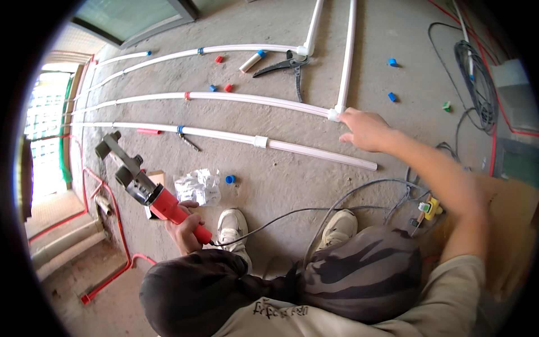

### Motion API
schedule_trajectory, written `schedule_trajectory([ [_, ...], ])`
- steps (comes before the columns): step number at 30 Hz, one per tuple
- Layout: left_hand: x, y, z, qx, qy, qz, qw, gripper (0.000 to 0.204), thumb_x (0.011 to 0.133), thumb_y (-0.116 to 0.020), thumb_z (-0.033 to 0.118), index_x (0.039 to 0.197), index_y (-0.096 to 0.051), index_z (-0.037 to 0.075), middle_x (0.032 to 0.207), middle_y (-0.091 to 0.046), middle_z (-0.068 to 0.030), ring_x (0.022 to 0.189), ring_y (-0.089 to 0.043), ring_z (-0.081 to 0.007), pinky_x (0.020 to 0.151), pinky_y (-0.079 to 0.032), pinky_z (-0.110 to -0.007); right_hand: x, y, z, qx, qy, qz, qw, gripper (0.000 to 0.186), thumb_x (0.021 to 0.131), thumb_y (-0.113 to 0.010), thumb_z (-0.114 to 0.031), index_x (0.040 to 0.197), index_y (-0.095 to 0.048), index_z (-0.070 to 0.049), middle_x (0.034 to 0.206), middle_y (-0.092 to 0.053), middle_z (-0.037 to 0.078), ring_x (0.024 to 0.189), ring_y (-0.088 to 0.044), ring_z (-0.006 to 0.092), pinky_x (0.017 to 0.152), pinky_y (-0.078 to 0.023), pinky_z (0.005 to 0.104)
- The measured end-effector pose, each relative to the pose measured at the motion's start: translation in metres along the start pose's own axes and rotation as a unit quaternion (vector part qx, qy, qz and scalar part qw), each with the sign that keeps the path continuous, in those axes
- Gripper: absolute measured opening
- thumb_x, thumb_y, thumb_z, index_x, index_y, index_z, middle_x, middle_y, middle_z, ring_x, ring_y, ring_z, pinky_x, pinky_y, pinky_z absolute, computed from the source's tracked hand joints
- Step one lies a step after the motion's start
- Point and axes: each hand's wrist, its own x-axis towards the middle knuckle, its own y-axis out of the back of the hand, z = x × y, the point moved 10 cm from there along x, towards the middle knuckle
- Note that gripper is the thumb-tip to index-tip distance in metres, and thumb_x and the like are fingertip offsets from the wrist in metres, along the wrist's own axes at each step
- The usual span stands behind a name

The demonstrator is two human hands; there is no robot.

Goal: The person sits on the floor and uses a red heat fusion tool to join white plastic pipes and fittings. They insert the pipe and fitting into the tool, wait for the heat to apply, and then connect the pieces together by hand.

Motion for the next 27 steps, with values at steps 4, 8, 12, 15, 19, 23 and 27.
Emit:
schedule_trajectory([
  [4, -0.019, 0.0, -0.004, -0.041, 0.157, 0.014, 0.987, 0.008, 0.067, -0.065, 0.004, 0.064, -0.062, -0.003, 0.066, -0.062, -0.0072, 0.08, -0.067, -0.0271, 0.082, -0.054, -0.04, 0.007, -0.037, 0.056, 0.164, -0.15, 0.164, 0.961, 0.036, 0.093, -0.079, -0.032, 0.11, -0.062, -0.005, 0.11, -0.073, 0.018, 0.099, -0.072, 0.0365, 0.082, -0.055, 0.0485],
  [8, -0.038, -0.004, 0.0, -0.021, 0.228, 0.027, 0.973, 0.011, 0.064, -0.066, 0.008, 0.065, -0.063, -0.002, 0.069, -0.064, -0.0088, 0.086, -0.068, -0.0279, 0.079, -0.053, -0.039, 0.015, -0.085, 0.08, 0.171, -0.205, 0.205, 0.942, 0.038, 0.09, -0.081, -0.039, 0.095, -0.062, -0.007, 0.085, -0.075, 0.016, 0.082, -0.073, 0.0383, 0.069, -0.054, 0.0488],
  [12, -0.045, -0.018, 0.014, -0.009, 0.179, -0.03, 0.983, 0.013, 0.064, -0.066, 0.009, 0.07, -0.066, -0.003, 0.069, -0.064, -0.0104, 0.082, -0.068, -0.0264, 0.074, -0.053, -0.037, 0.018, -0.089, 0.091, 0.191, -0.191, 0.241, 0.932, 0.043, 0.086, -0.084, -0.046, 0.089, -0.066, -0.007, 0.085, -0.075, 0.017, 0.08, -0.073, 0.0393, 0.069, -0.056, 0.0507],
  [15, -0.047, -0.016, 0.038, 0.0, 0.148, -0.041, 0.988, 0.014, 0.064, -0.066, 0.009, 0.072, -0.067, -0.003, 0.071, -0.064, -0.0113, 0.078, -0.067, -0.0247, 0.071, -0.052, -0.037, 0.027, -0.086, 0.086, 0.176, -0.187, 0.235, 0.938, 0.044, 0.087, -0.082, -0.048, 0.092, -0.069, -0.006, 0.088, -0.076, 0.018, 0.082, -0.074, 0.0396, 0.071, -0.057, 0.0506],
  [19, -0.05, -0.026, 0.068, -0.015, 0.134, 0.011, 0.991, 0.016, 0.063, -0.067, 0.009, 0.073, -0.064, -0.003, 0.08, -0.066, -0.0129, 0.072, -0.064, -0.0222, 0.067, -0.051, -0.035, 0.03, -0.087, 0.096, 0.145, -0.185, 0.238, 0.942, 0.044, 0.092, -0.076, -0.05, 0.098, -0.073, -0.006, 0.092, -0.077, 0.019, 0.091, -0.075, 0.0403, 0.076, -0.058, 0.0514],
  [23, -0.037, -0.029, 0.078, -0.038, 0.062, 0.059, 0.996, 0.018, 0.063, -0.067, 0.008, 0.077, -0.061, -0.002, 0.088, -0.067, -0.014, 0.067, -0.06, -0.0201, 0.064, -0.051, -0.034, 0.029, -0.083, 0.086, 0.167, -0.179, 0.237, 0.94, 0.042, 0.096, -0.072, -0.047, 0.104, -0.071, -0.006, 0.099, -0.077, 0.02, 0.094, -0.074, 0.0399, 0.081, -0.057, 0.0534],
  [27, -0.044, -0.048, 0.058, -0.069, 0.141, 0.071, 0.985, 0.023, 0.063, -0.068, 0.007, 0.083, -0.063, -0.002, 0.085, -0.065, -0.0108, 0.066, -0.059, -0.0188, 0.064, -0.05, -0.034, 0.03, -0.092, 0.091, 0.128, -0.202, 0.22, 0.946, 0.041, 0.095, -0.073, -0.046, 0.098, -0.069, -0.006, 0.094, -0.077, 0.018, 0.09, -0.074, 0.0394, 0.077, -0.057, 0.0525],
])
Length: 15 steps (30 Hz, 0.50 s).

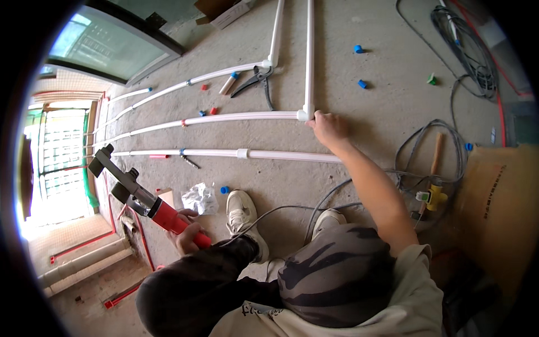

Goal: The person sits on the floor and uses a red heat fusion tool to join white plastic pipes and fittings. They insert the pipe and fitting into the tool, wait for the heat to apply, and then connect the pieces together by hand.

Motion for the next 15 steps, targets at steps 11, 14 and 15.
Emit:
schedule_trajectory([
  [11, 0.025, -0.011, 0.0, 0.117, -0.104, -0.14, 0.978, 0.012, 0.062, -0.07, 0.009, 0.065, -0.062, 0.0, 0.072, -0.061, -0.0099, 0.069, -0.064, -0.022, 0.066, -0.051, -0.037, -0.009, 0.015, -0.004, 0.133, 0.025, -0.047, 0.99, 0.031, 0.093, -0.079, -0.034, 0.092, -0.067, -0.006, 0.079, -0.073, 0.011, 0.075, -0.07, 0.0291, 0.069, -0.053, 0.0432],
  [14, 0.029, -0.01, -0.001, 0.123, -0.048, -0.136, 0.982, 0.012, 0.062, -0.07, 0.008, 0.066, -0.063, -0.001, 0.072, -0.061, -0.0097, 0.069, -0.064, -0.0212, 0.063, -0.051, -0.036, -0.003, 0.041, -0.041, 0.152, 0.08, -0.044, 0.984, 0.031, 0.093, -0.077, -0.034, 0.094, -0.067, -0.005, 0.087, -0.075, 0.016, 0.083, -0.073, 0.0347, 0.075, -0.055, 0.0473],
  [15, 0.03, -0.01, -0.004, 0.124, -0.032, -0.14, 0.982, 0.011, 0.062, -0.07, 0.007, 0.067, -0.063, -0.001, 0.073, -0.062, -0.0096, 0.069, -0.064, -0.0207, 0.062, -0.05, -0.035, 0.005, 0.044, -0.053, 0.158, 0.078, -0.071, 0.982, 0.031, 0.093, -0.077, -0.034, 0.095, -0.068, -0.005, 0.087, -0.075, 0.016, 0.084, -0.073, 0.0346, 0.076, -0.055, 0.0472],
])
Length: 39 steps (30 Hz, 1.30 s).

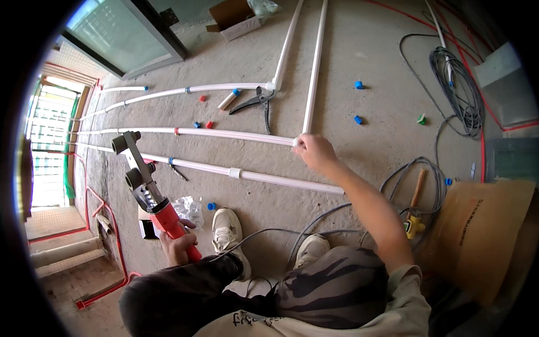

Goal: The person sits on the floor and uses a red heat fusion tool to join white plastic pipes and fittings. They insert the pipe and fitting into the tool, wait for the heat to apply, and then connect the pieces together by hand.

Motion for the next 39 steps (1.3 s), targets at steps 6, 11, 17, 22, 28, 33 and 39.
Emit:
schedule_trajectory([
  [6, 0.003, 0.007, -0.005, -0.059, 0.052, 0.017, 0.997, 0.018, 0.063, -0.067, 0.005, 0.079, -0.067, -0.005, 0.071, -0.065, -0.0076, 0.06, -0.062, -0.0162, 0.06, -0.05, -0.031, 0.109, -0.033, -0.054, -0.093, -0.023, -0.035, 0.995, 0.041, 0.092, -0.077, -0.038, 0.102, -0.07, 0.001, 0.091, -0.076, 0.019, 0.094, -0.075, 0.0362, 0.083, -0.058, 0.0465],
  [11, 0.006, 0.008, -0.017, -0.081, 0.067, 0.021, 0.994, 0.02, 0.063, -0.067, 0.003, 0.081, -0.067, -0.006, 0.069, -0.065, -0.0076, 0.059, -0.062, -0.0168, 0.06, -0.05, -0.032, 0.148, -0.075, -0.034, -0.131, -0.061, -0.126, 0.982, 0.031, 0.091, -0.068, -0.022, 0.102, -0.069, 0.006, 0.094, -0.076, 0.025, 0.095, -0.074, 0.0443, 0.09, -0.059, 0.0509],
  [17, 0.008, 0.034, -0.031, -0.055, 0.09, 0.057, 0.993, 0.009, 0.063, -0.067, 0.005, 0.064, -0.061, -0.002, 0.07, -0.062, -0.0075, 0.068, -0.064, -0.0202, 0.066, -0.051, -0.035, 0.123, -0.062, -0.083, -0.084, 0.016, 0.048, 0.995, 0.026, 0.086, -0.066, -0.015, 0.101, -0.069, 0.007, 0.092, -0.074, 0.028, 0.091, -0.073, 0.0473, 0.084, -0.06, 0.0527],
  [22, 0.021, 0.019, -0.037, -0.056, 0.063, 0.033, 0.996, 0.008, 0.062, -0.067, 0.004, 0.063, -0.06, 0.0, 0.066, -0.056, -0.0069, 0.07, -0.063, -0.0254, 0.072, -0.055, -0.039, 0.188, -0.04, -0.104, -0.114, 0.111, 0.073, 0.985, 0.026, 0.084, -0.067, -0.014, 0.099, -0.071, 0.006, 0.091, -0.074, 0.029, 0.088, -0.073, 0.0461, 0.08, -0.06, 0.054],
  [28, 0.016, 0.005, -0.02, 0.009, -0.001, 0.01, 1.0, 0.013, 0.06, -0.07, 0.006, 0.066, -0.059, 0.001, 0.067, -0.053, -0.0084, 0.073, -0.063, -0.0265, 0.071, -0.054, -0.039, 0.208, -0.004, -0.067, -0.014, 0.07, 0.105, 0.992, 0.036, 0.093, -0.074, -0.035, 0.093, -0.073, 0.0, 0.083, -0.074, 0.021, 0.079, -0.075, 0.0357, 0.074, -0.06, 0.0483],
  [33, 0.014, -0.002, -0.01, -0.046, 0.024, 0.053, 0.997, 0.011, 0.061, -0.064, 0.004, 0.062, -0.054, 0.0, 0.066, -0.052, -0.0072, 0.071, -0.06, -0.0243, 0.071, -0.05, -0.037, 0.141, 0.067, 0.033, 0.225, 0.003, 0.13, 0.966, 0.03, 0.096, -0.074, -0.034, 0.098, -0.075, -0.004, 0.08, -0.072, 0.004, 0.065, -0.069, 0.0137, 0.059, -0.054, 0.0308],
  [39, 0.019, -0.017, -0.014, -0.047, 0.051, 0.004, 0.998, 0.01, 0.063, -0.063, 0.005, 0.064, -0.054, 0.0, 0.063, -0.05, -0.0052, 0.078, -0.061, -0.024, 0.075, -0.051, -0.036, -0.025, 0.129, 0.159, 0.129, -0.107, 0.272, 0.948, 0.034, 0.1, -0.07, -0.033, 0.115, -0.074, -0.003, 0.096, -0.075, 0.007, 0.089, -0.073, 0.0159, 0.077, -0.058, 0.0321],
])
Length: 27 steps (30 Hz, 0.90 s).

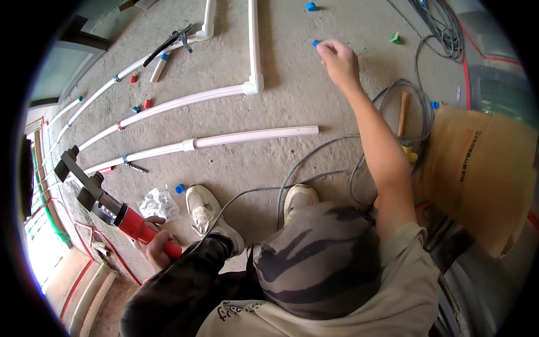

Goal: The person sits on the floor and uses a red heat fusion tool to join white plastic pipes and fittings. They insert the pipe and fitting into the tool, wait for the heat to apply, and then connect the pieces together by hand.

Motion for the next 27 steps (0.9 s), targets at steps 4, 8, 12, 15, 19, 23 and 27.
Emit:
schedule_trajectory([
  [4, -0.002, -0.009, 0.009, -0.005, -0.024, -0.012, 1.0, 0.011, 0.062, -0.065, 0.003, 0.067, -0.056, 0.0, 0.068, -0.053, -0.0065, 0.084, -0.063, -0.0254, 0.074, -0.051, -0.036, -0.108, -0.013, -0.008, 0.186, 0.104, -0.058, 0.975, 0.081, 0.103, -0.064, -0.048, 0.161, -0.031, -0.001, 0.162, -0.039, 0.024, 0.15, -0.04, 0.0331, 0.122, -0.033, 0.043],
  [8, 0.002, -0.027, 0.005, -0.024, -0.031, -0.041, 0.998, 0.015, 0.06, -0.067, 0.004, 0.071, -0.058, -0.002, 0.074, -0.058, -0.0086, 0.08, -0.063, -0.0223, 0.066, -0.05, -0.032, -0.164, -0.032, 0.001, 0.243, 0.13, -0.044, 0.96, 0.105, 0.103, -0.057, -0.059, 0.167, -0.003, 0.004, 0.174, -0.01, 0.029, 0.163, -0.009, 0.0376, 0.131, -0.007, 0.0459],
  [12, -0.012, -0.038, 0.007, 0.023, -0.039, -0.041, 0.998, 0.041, 0.06, -0.068, 0.02, 0.095, -0.063, -0.002, 0.09, -0.062, -0.0113, 0.068, -0.057, -0.018, 0.067, -0.051, -0.032, -0.175, -0.044, 0.022, 0.224, 0.118, 0.024, 0.967, 0.101, 0.102, -0.067, -0.042, 0.166, -0.006, 0.007, 0.174, -0.014, 0.029, 0.163, -0.013, 0.0365, 0.131, -0.011, 0.0443],
  [15, -0.016, -0.037, 0.0, -0.065, -0.01, 0.0, 0.998, 0.018, 0.059, -0.066, 0.01, 0.071, -0.058, 0.0, 0.083, -0.063, -0.0139, 0.07, -0.06, -0.0237, 0.077, -0.052, -0.037, -0.174, -0.03, 0.008, 0.119, 0.084, 0.068, 0.987, 0.086, 0.101, -0.068, -0.036, 0.163, -0.024, 0.002, 0.166, -0.031, 0.027, 0.155, -0.031, 0.0394, 0.126, -0.026, 0.045],
  [19, -0.006, -0.055, 0.039, -0.001, -0.146, -0.07, 0.987, 0.023, 0.06, -0.068, 0.012, 0.077, -0.057, 0.002, 0.091, -0.063, -0.0185, 0.084, -0.059, -0.0218, 0.085, -0.046, -0.034, -0.178, 0.012, 0.007, 0.121, 0.046, 0.11, 0.986, 0.049, 0.102, -0.065, -0.025, 0.143, -0.054, -0.001, 0.133, -0.065, 0.023, 0.125, -0.063, 0.0368, 0.105, -0.05, 0.0443],
  [23, -0.008, -0.06, 0.087, -0.108, -0.292, -0.032, 0.95, 0.017, 0.064, -0.069, 0.01, 0.071, -0.056, 0.002, 0.094, -0.061, -0.0173, 0.085, -0.061, -0.0238, 0.08, -0.05, -0.035, -0.187, 0.029, -0.001, 0.073, 0.047, 0.105, 0.991, 0.02, 0.101, -0.062, -0.016, 0.111, -0.072, -0.002, 0.095, -0.075, 0.018, 0.087, -0.073, 0.0318, 0.076, -0.056, 0.042],
  [27, -0.004, -0.106, 0.11, -0.261, -0.163, -0.096, 0.947, 0.031, 0.07, -0.066, 0.0, 0.099, -0.055, 0.004, 0.091, -0.056, -0.0117, 0.077, -0.061, -0.0215, 0.074, -0.052, -0.034, -0.211, 0.055, 0.029, 0.062, 0.023, 0.127, 0.99, 0.018, 0.1, -0.063, -0.015, 0.106, -0.071, -0.001, 0.093, -0.074, 0.02, 0.086, -0.073, 0.033, 0.074, -0.055, 0.0418],
])
